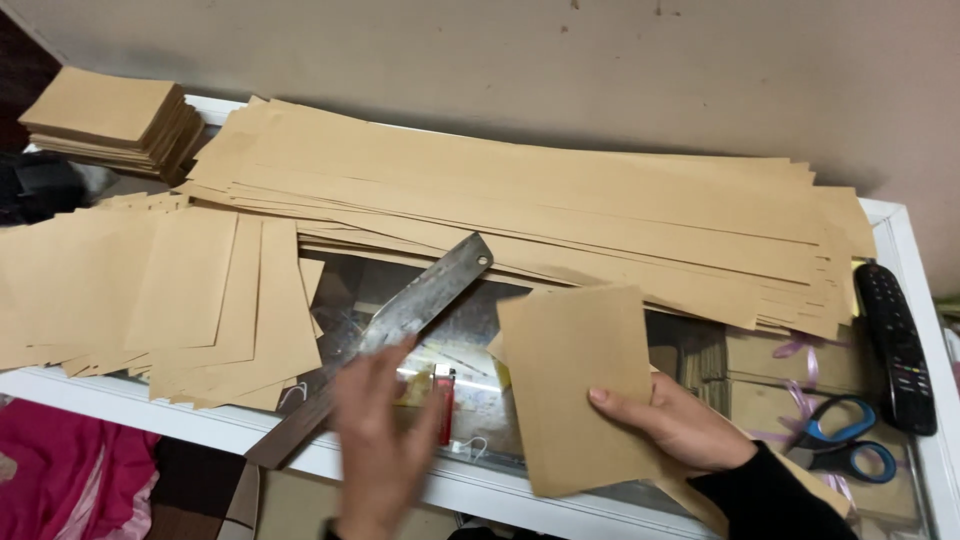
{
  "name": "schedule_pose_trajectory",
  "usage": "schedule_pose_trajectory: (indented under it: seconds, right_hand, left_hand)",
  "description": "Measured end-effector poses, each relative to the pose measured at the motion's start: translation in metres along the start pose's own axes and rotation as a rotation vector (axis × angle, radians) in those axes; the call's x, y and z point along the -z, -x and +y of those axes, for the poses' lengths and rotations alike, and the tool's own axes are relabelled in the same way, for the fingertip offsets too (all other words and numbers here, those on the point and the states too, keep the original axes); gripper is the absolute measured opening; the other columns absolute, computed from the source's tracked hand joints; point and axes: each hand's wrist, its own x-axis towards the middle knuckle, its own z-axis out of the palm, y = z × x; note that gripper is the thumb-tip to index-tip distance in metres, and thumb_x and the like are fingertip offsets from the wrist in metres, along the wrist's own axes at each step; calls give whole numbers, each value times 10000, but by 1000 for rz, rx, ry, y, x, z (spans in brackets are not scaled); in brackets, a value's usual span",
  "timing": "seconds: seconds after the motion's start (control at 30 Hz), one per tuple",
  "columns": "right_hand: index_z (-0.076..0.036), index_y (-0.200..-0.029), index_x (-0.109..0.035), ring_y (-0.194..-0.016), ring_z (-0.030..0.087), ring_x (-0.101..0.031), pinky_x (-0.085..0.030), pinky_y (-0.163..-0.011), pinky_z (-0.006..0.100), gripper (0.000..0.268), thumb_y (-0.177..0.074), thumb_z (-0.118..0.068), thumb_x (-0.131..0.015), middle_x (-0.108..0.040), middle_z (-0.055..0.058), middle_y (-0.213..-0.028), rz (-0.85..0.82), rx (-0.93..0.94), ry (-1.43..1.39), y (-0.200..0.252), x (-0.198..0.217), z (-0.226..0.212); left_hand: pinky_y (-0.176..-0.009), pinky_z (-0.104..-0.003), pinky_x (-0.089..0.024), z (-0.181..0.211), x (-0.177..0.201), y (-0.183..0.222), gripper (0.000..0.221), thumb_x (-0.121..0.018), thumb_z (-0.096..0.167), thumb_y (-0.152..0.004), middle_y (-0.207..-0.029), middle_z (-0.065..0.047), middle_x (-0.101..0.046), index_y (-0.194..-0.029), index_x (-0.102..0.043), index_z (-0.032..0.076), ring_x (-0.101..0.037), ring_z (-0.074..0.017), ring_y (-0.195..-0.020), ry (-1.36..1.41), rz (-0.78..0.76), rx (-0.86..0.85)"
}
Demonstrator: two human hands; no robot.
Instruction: Fold long strips of brown paper and use a knife and a lighter to create sharp creases.
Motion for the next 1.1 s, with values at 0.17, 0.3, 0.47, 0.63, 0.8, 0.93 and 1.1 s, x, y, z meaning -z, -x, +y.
schedule_pose_trajectory:
  seconds: [0.17, 0.3, 0.47, 0.63, 0.8, 0.93, 1.1]
  right_hand:
    - [80, -1556, -639, -1287, 472, -709, -558, -1109, 612, 606, -976, -95, -628, -769, 334, -1494, 65, 49, -407, -2, -51, -13]
    - [49, -1602, -640, -1341, 424, -723, -563, -1140, 564, 671, -959, -141, -635, -785, 288, -1544, 53, 84, -310, -3, -72, -19]
    - [77, -1468, -785, -932, 430, -820, -656, -758, 448, 502, -1068, -188, -637, -855, 341, -1213, -83, 74, -71, -25, -65, -1]
    - [110, -1466, -812, -951, 437, -790, -620, -769, 479, 497, -1105, -162, -603, -864, 370, -1242, -36, 46, -52, -25, -86, -7]
    - [135, -1478, -809, -942, 429, -783, -629, -781, 502, 508, -1106, -143, -602, -871, 360, -1235, -40, 48, -40, -36, -100, 0]
    - [128, -1455, -817, -960, 430, -794, -625, -781, 493, 494, -1099, -145, -610, -889, 355, -1259, -48, 67, -33, -41, -105, 4]
    - [34, -1427, -876, -984, 354, -867, -668, -815, 438, 462, -1094, -168, -628, -955, 266, -1238, 56, 176, 162, -34, -96, -2]
  left_hand:
    - [-828, -295, -591, 58, -7, 16, 1047, -873, 382, -900, -1228, -22, -851, -1800, -351, 263, -725, -112, -885, 827, -443, 511]
    - [-832, -267, -650, 55, 0, 14, 847, -699, 189, -1018, -1218, -71, -935, -1787, -346, 236, -840, -111, -954, 1088, -384, 558]
    - [-629, -244, -467, -20, 21, -5, 827, -729, 255, -1054, -844, 43, -539, -1810, -394, 251, -498, -86, -687, 786, -154, 436]
    - [-716, -245, -486, -129, 60, -35, 923, -759, 220, -1014, -824, 63, -502, -1829, -327, 190, -524, -87, -728, 750, 20, 503]
    - [-1216, -460, -497, -192, 116, -67, 956, -786, 180, -943, -1804, -123, -464, -1787, -342, 252, -549, -376, -1543, 550, 92, 730]
    - [-1005, -359, -540, -245, 116, -60, 990, -838, 211, -978, -1270, -162, -631, -1815, -318, 115, -638, -208, -1101, 400, 279, 661]
    - [-1085, -534, -464, -222, 102, -36, 715, -802, 270, -1059, -1410, -237, -704, -1657, -546, -26, -640, -385, -1187, -1, 398, 213]
